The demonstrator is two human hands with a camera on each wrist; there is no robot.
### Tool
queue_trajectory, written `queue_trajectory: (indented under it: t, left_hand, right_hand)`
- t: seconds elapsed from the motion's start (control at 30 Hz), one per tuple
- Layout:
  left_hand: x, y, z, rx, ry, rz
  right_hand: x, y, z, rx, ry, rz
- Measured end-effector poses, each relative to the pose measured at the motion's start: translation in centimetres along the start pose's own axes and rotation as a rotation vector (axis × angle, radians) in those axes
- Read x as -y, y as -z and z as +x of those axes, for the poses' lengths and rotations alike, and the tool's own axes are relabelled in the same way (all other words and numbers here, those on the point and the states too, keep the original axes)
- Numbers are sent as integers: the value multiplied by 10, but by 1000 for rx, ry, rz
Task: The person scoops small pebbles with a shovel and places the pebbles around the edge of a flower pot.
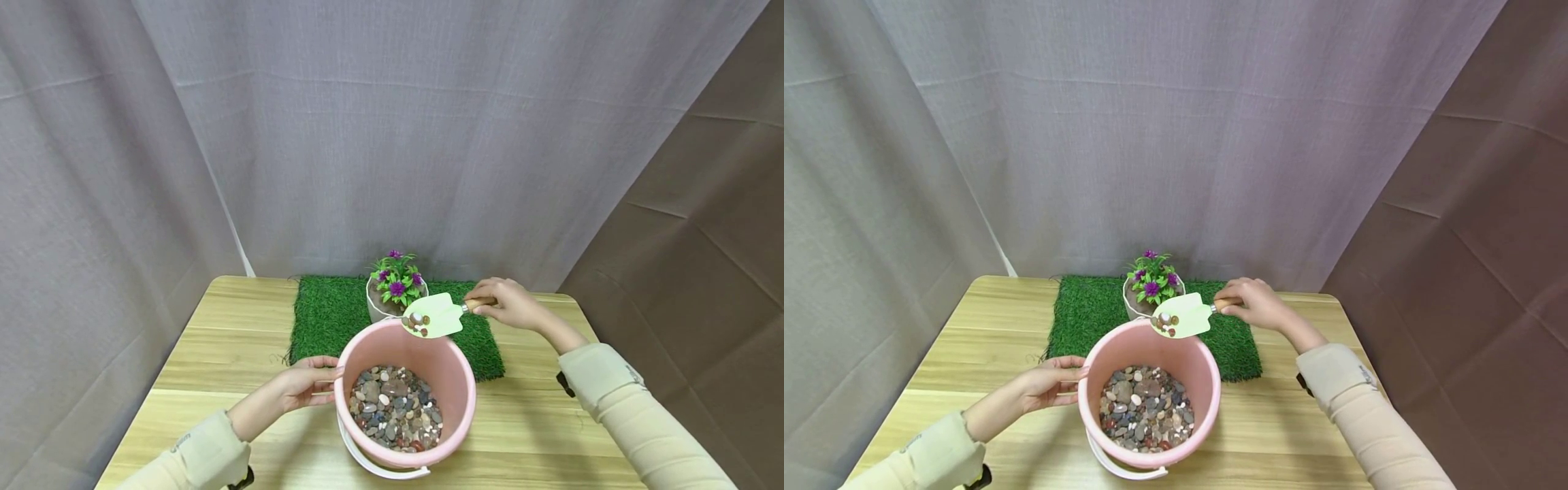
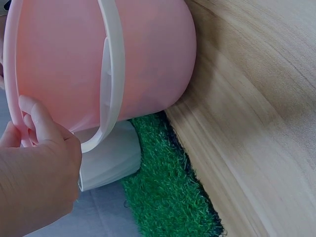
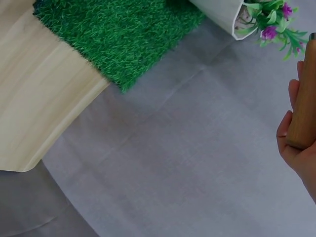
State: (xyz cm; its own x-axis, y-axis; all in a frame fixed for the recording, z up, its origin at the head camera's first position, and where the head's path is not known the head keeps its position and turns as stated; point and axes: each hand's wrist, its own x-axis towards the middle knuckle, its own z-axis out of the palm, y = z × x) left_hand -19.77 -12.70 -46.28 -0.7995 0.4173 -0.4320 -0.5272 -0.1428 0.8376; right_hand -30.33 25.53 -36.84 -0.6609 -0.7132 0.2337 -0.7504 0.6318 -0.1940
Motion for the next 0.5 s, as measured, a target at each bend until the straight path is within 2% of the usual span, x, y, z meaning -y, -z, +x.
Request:
queue_trajectory:
  t: [0.27, 0.5]
  left_hand:
    - [0, 1, 0, 10, -3, 2]
    - [-1, 0, 0, 13, -5, 7]
  right_hand:
    - [-9, 1, -5, -27, -74, -17]
    - [-17, -1, -8, -6, -144, -26]
